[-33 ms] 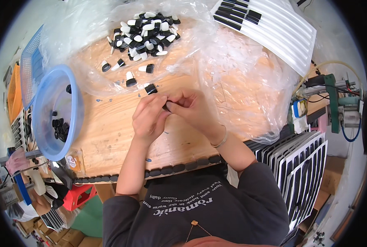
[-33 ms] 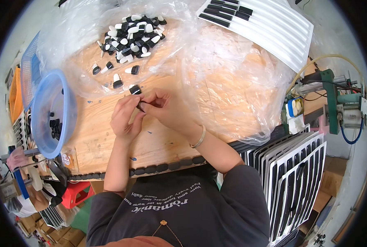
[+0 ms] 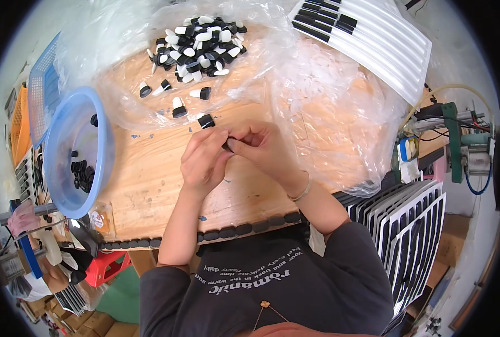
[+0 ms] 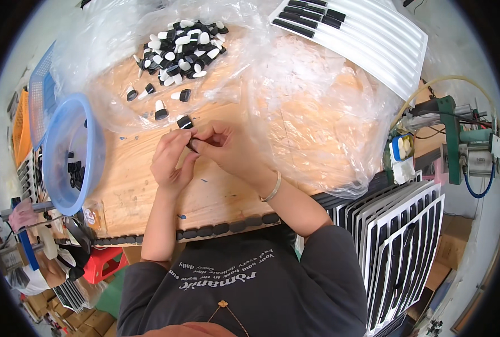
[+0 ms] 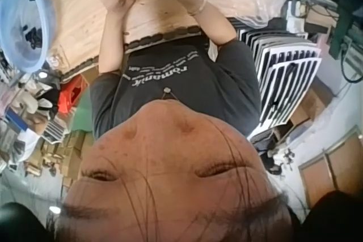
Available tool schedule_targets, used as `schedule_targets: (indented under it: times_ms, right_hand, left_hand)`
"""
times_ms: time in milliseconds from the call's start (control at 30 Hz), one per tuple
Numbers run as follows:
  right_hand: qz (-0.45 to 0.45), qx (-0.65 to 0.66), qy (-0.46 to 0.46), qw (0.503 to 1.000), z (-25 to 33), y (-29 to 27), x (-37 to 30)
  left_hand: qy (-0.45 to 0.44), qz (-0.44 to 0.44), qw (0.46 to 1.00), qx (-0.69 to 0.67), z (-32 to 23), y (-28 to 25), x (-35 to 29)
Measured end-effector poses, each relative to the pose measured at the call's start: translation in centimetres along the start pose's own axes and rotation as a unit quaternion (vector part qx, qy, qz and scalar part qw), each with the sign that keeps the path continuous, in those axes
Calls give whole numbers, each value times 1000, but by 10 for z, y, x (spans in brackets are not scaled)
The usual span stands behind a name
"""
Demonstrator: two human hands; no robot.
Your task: Assembling small black and white plastic components at a workbench.
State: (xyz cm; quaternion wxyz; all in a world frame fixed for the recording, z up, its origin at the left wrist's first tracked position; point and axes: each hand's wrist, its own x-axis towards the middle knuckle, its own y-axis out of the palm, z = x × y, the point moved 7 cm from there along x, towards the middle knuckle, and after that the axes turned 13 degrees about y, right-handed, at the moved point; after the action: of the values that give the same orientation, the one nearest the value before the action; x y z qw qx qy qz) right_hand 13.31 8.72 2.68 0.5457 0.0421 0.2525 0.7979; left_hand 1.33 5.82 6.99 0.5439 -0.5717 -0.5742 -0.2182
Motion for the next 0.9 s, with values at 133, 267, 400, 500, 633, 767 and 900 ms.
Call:
schedule_targets:
  times_ms: [133,267,400,500,633,767,900]
  right_hand:
    - [11,-11,-14,1000,1,0,-1]
    - [-11,-28,-12,999,6,3,-4]
    - [13,-9,3,1000,9,3,-3]
    - [17,-8,33,999,4,2,-5]
    - [-20,-4,-6,1000,0,6,-5]
    - [20,-4,22,1000,1,1,-1]
    - [31,7,24,999,6,3,-2]
  left_hand:
    - [18,5,1000,6,-2,0,1]
    - [17,-4,1000,9,0,-2,1]
    - [31,-5,999,4,0,-3,3]
    - [35,8,999,-11,-3,0,5]
    - [44,10,999,4,-6,-1,6]
    - [45,21,999,15,-4,1,4]
    - [39,20,999,15,-3,-1,3]
